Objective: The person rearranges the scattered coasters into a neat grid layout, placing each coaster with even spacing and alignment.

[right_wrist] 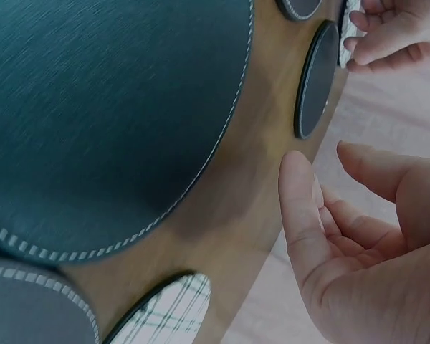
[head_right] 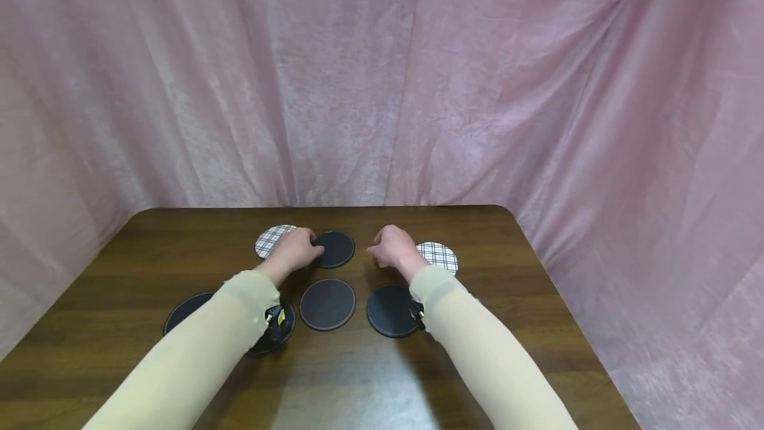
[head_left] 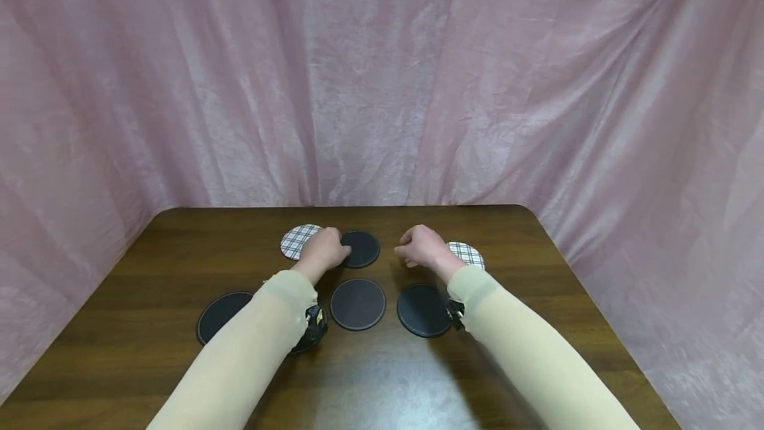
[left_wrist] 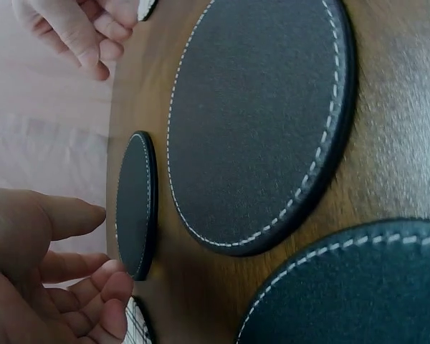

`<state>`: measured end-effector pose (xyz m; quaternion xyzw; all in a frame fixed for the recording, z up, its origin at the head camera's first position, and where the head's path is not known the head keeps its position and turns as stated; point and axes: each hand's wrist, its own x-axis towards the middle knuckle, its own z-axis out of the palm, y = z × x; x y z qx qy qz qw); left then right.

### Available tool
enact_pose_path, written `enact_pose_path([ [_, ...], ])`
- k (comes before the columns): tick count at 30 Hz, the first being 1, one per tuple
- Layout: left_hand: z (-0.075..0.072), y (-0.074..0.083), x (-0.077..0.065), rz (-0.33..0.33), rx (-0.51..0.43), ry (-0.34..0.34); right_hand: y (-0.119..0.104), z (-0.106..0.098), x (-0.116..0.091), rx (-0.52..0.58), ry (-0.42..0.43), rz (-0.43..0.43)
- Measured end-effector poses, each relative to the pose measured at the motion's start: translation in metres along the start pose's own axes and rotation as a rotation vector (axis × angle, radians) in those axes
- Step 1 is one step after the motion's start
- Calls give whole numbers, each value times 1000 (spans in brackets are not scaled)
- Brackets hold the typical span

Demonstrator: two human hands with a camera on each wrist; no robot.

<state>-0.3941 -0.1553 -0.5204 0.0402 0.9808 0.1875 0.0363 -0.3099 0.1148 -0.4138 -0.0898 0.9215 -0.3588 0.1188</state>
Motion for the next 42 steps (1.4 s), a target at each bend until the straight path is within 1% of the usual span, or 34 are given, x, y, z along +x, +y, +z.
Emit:
enact_pose_path([
  [6,-5,-6,-3,-10,-12,24,-8,10,8,19,-12,-5],
  [11,-9,-10,-5,-36,-24,0,-10,16,13,36,-22,25],
  [15,-6,-13,-4,-43,-32,-4,-11,20,16,37,-30,44],
  [18,-4,-17,-2,-50,-32,-3,-13,23,19,53,-31,52],
  [22,-4,-20,-2,-65,-31,-19,-16,26,21,84,-34,61],
  [27,-5,-21,-3,-73,-36,-39,-20,29,25,69,-40,74],
  [35,-4,-19,-3,-80,-31,-37,-20,31,27,43,-48,99],
  [42,-7,-18,-3,-75,-30,-52,-22,33,29,64,-58,103],
])
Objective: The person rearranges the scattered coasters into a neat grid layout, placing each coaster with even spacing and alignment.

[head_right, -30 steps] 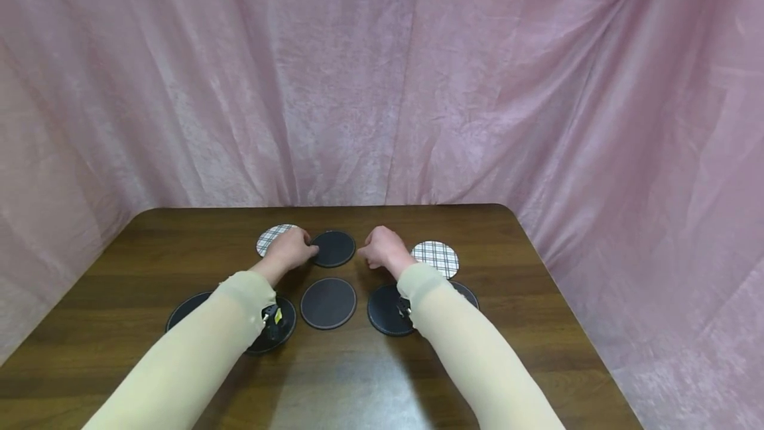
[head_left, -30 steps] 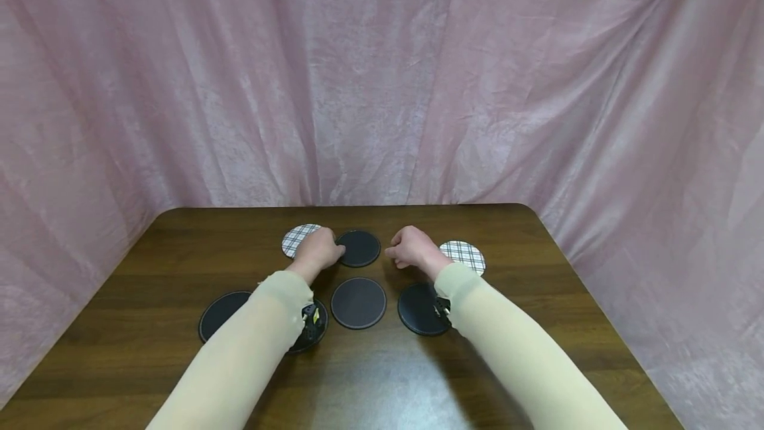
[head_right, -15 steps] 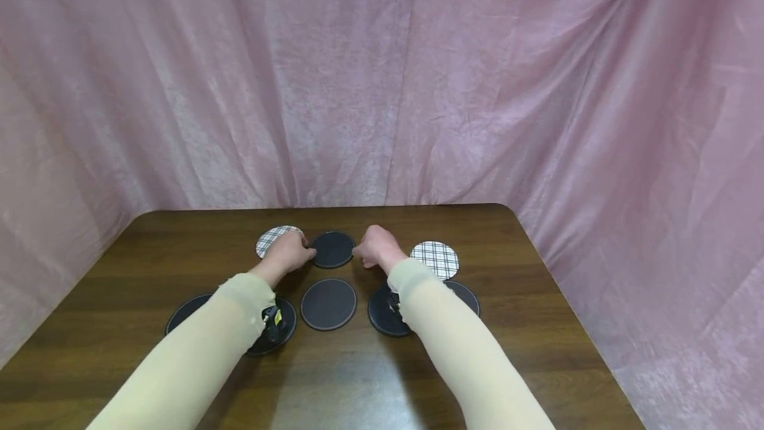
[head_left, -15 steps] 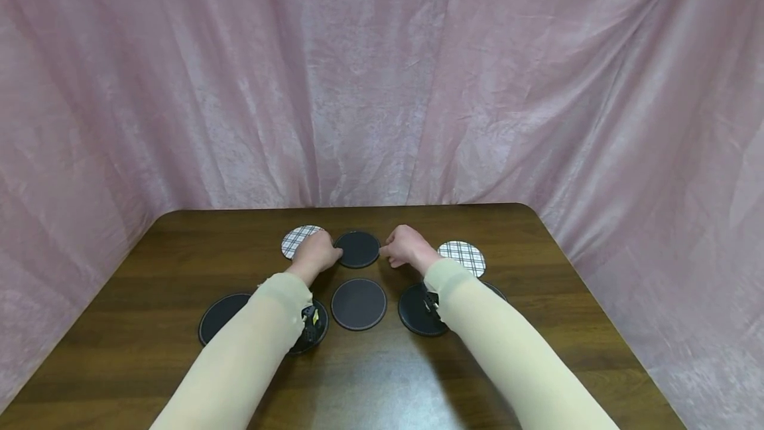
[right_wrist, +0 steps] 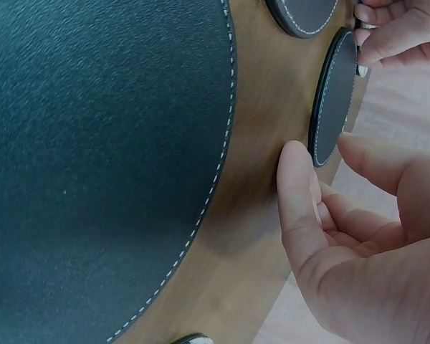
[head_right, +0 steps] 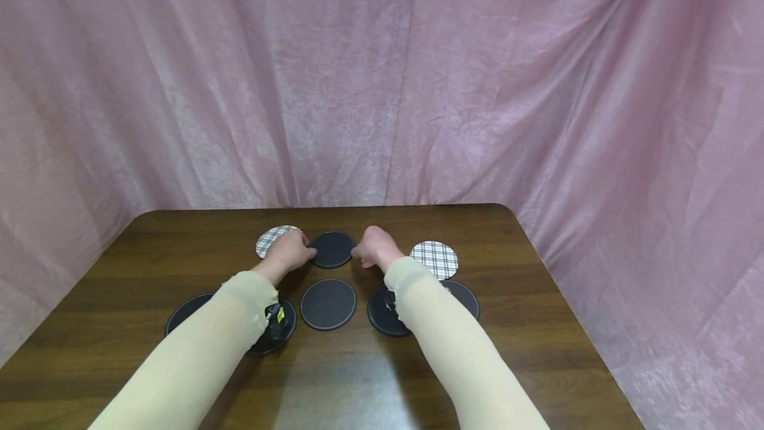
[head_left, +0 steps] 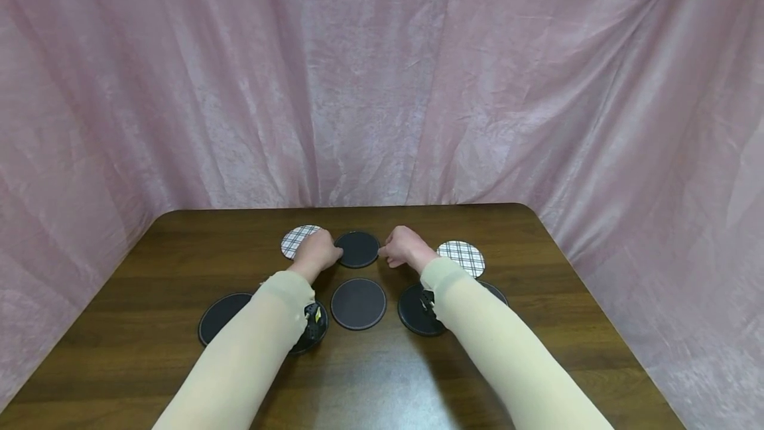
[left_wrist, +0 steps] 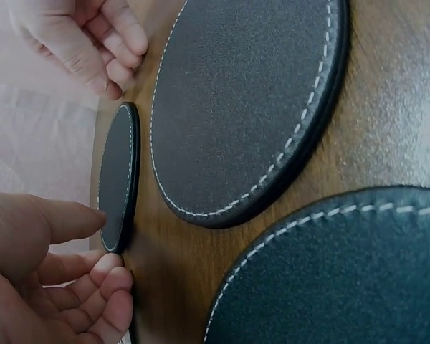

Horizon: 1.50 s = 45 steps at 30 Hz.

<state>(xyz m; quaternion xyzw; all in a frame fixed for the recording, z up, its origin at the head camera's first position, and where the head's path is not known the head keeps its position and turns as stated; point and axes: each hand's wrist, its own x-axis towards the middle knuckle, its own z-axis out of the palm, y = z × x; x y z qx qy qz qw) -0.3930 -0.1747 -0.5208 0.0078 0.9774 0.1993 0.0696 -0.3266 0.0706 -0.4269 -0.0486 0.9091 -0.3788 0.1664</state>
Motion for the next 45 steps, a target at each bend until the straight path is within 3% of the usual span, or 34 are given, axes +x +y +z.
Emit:
enact_pose_path([
  [16,1,3,4,-17,-13,-24,-5,3,1,71,-9,23],
  [25,-1,6,-3,-53,-25,-16,-7,6,0,253,-3,59],
  [45,2,7,-1,-86,-69,-23,-5,1,-6,444,18,38],
])
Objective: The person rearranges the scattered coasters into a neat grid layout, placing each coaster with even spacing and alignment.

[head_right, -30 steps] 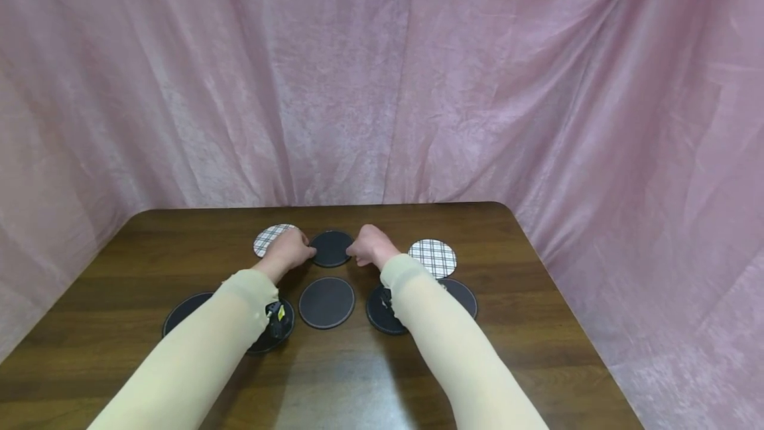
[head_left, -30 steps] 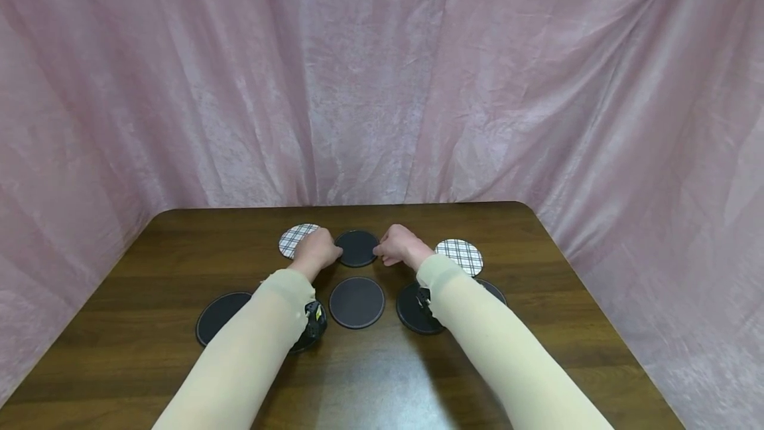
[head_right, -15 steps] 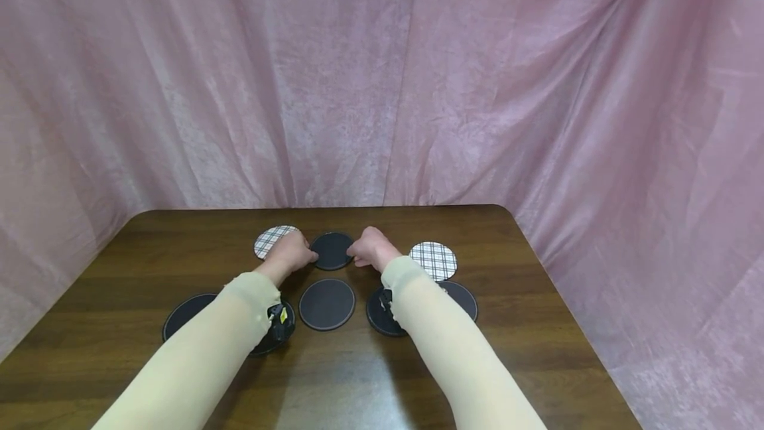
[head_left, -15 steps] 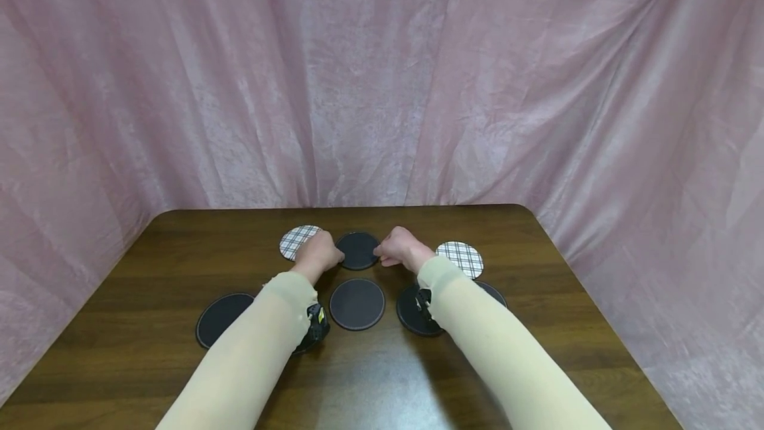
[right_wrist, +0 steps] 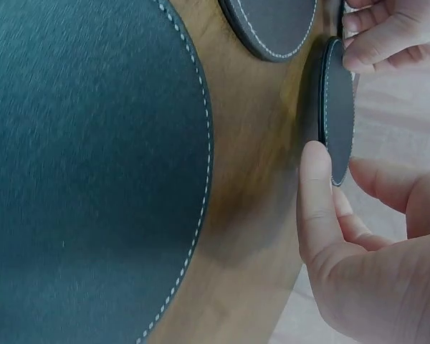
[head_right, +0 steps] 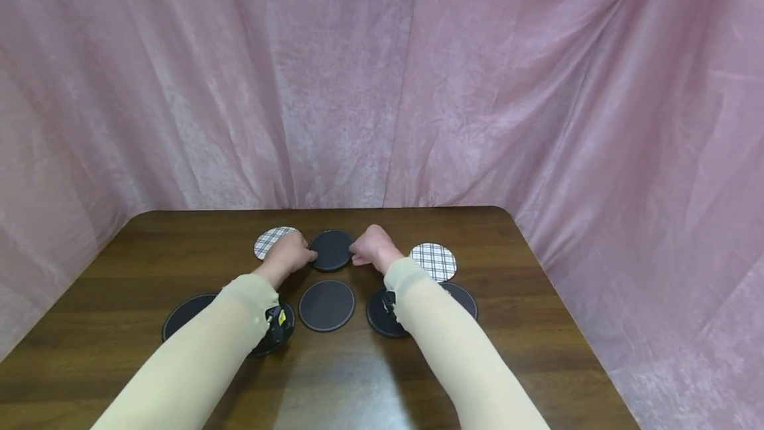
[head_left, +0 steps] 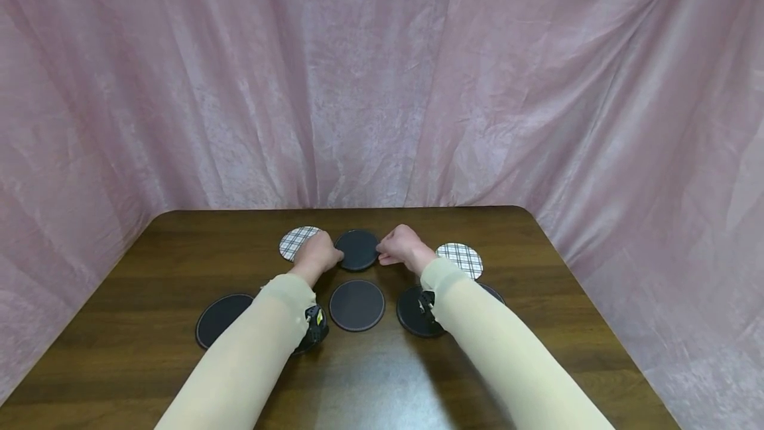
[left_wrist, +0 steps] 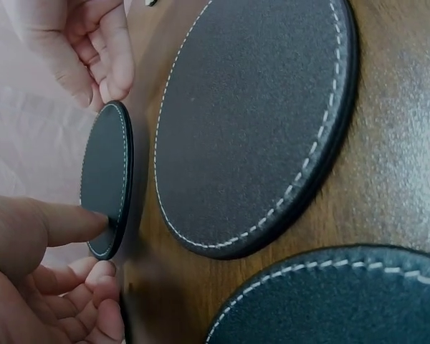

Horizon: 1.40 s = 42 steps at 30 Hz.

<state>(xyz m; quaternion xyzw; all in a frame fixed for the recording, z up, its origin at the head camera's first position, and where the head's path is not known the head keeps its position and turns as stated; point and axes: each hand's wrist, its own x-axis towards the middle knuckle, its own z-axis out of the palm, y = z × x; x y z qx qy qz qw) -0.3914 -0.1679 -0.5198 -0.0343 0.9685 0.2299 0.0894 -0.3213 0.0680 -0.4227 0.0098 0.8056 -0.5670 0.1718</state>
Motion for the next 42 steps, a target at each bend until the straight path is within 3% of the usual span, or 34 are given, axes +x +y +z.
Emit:
enact_pose_path([
  [7,-1,8,-4,54,-16,3,2,-11,0,-35,20,-5],
  [12,-32,45,-56,39,-40,-16,5,-18,-1,-61,38,-17],
  [14,-38,55,-65,25,-34,-21,6,-21,-3,-76,47,-28],
  [21,0,33,-21,137,-34,52,8,-32,-7,-103,67,-41],
  [23,4,33,-19,164,-48,60,9,-35,-9,-100,74,-41],
  [29,5,42,-22,124,-57,44,12,-43,-17,-68,69,-47],
  [37,28,44,-8,147,-58,51,20,-55,-22,-112,101,-32],
  [42,38,47,-6,138,-53,67,24,-60,-24,-122,97,-18],
])
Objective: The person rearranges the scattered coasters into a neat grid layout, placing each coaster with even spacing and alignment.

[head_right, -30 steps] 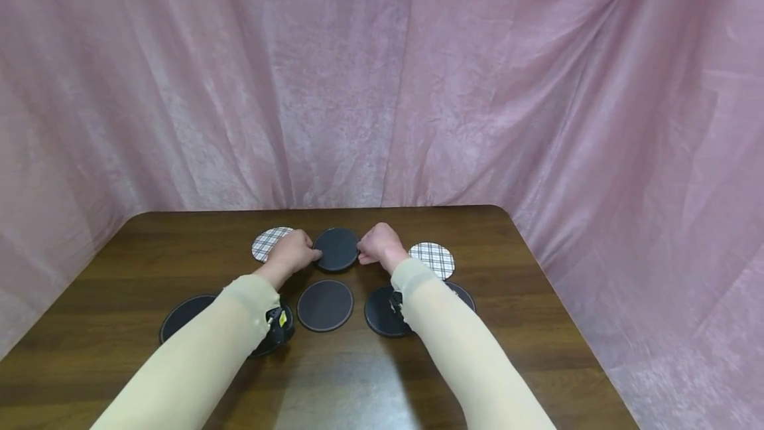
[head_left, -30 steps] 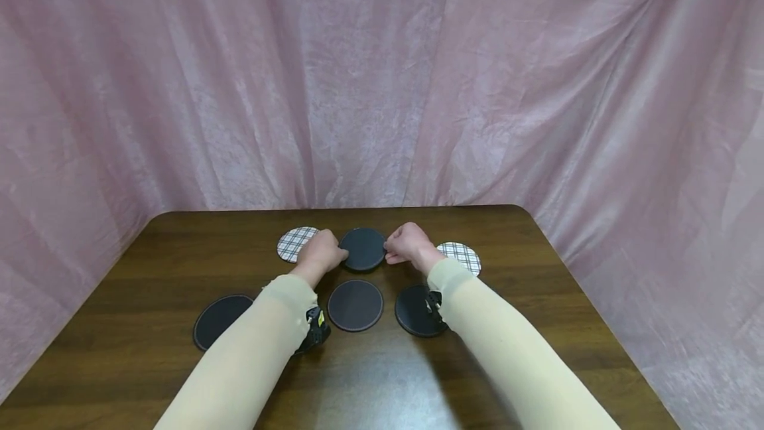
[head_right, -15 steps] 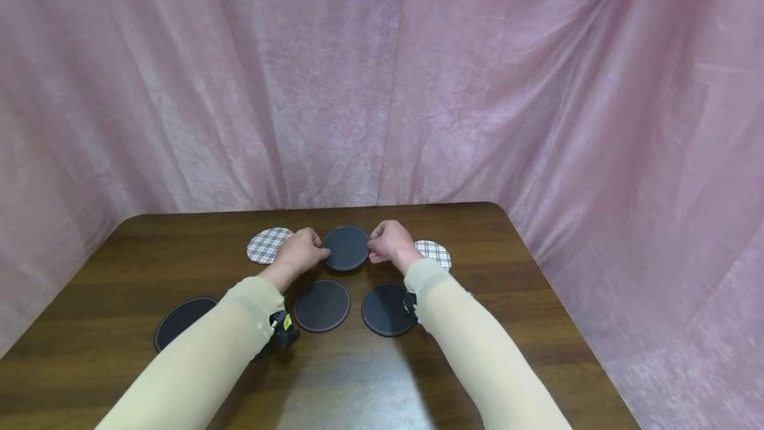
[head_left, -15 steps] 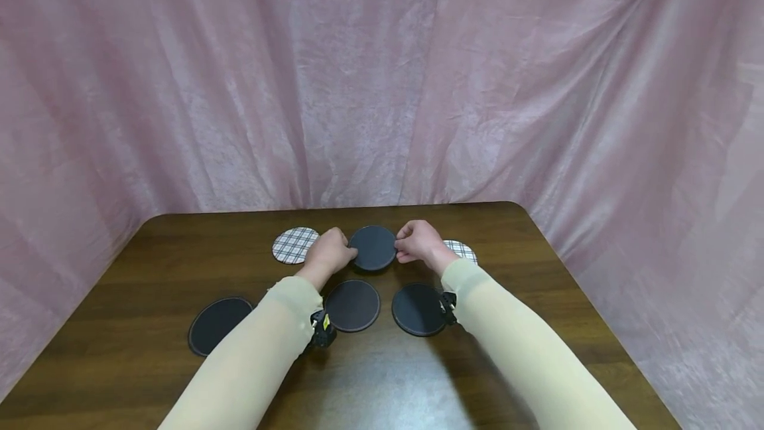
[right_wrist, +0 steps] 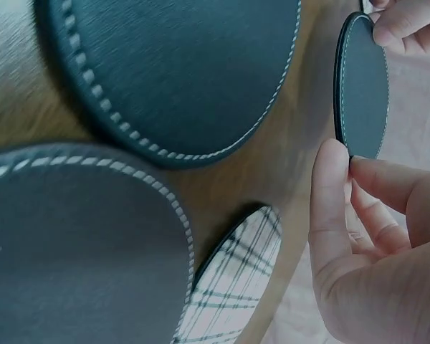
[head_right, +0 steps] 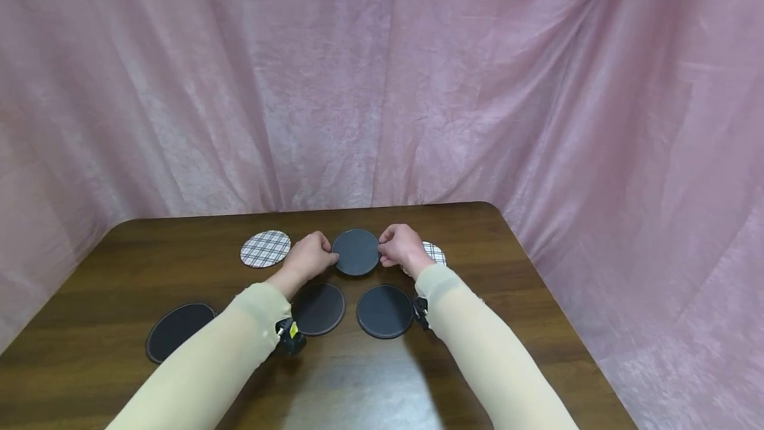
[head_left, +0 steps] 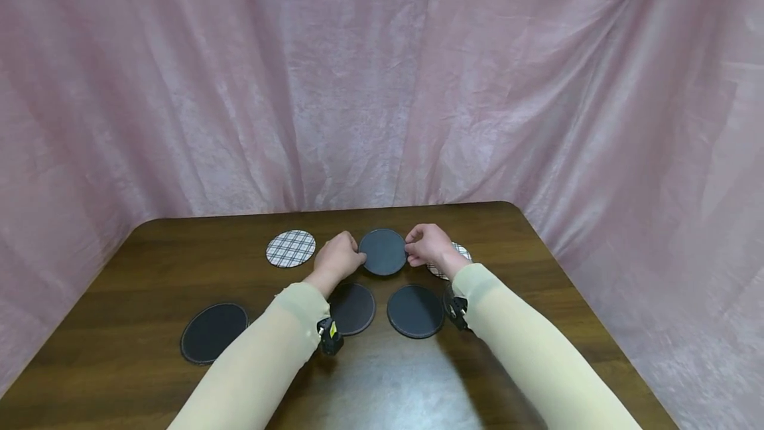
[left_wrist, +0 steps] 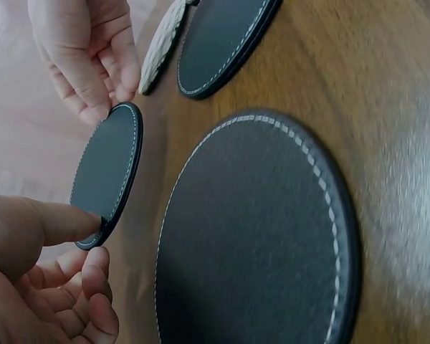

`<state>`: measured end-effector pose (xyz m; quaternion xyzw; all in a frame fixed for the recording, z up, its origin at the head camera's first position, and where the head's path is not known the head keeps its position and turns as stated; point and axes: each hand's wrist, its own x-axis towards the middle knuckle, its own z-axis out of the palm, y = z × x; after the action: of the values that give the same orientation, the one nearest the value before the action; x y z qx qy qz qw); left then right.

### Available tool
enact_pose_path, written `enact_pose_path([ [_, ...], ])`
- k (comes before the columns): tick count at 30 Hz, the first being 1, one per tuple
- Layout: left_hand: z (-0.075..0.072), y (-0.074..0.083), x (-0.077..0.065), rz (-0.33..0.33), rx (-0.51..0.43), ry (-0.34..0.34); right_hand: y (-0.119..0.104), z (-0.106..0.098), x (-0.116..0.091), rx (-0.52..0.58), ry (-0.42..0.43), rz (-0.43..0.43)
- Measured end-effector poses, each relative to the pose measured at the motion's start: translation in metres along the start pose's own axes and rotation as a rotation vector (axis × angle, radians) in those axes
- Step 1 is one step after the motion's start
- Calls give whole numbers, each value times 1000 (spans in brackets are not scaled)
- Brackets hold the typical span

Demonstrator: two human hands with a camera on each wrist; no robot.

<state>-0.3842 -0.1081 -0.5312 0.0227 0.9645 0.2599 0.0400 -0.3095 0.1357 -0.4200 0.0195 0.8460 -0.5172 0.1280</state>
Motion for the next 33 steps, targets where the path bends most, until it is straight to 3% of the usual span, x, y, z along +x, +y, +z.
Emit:
enact_pose_path([
  [18,10,20,-23,24,-23,-33,21,-7,-2,-123,12,17],
  [26,16,23,-21,34,-13,-29,24,-8,1,-264,56,-10],
  [33,19,23,-18,45,-11,-27,24,-6,-2,-284,85,-29],
])
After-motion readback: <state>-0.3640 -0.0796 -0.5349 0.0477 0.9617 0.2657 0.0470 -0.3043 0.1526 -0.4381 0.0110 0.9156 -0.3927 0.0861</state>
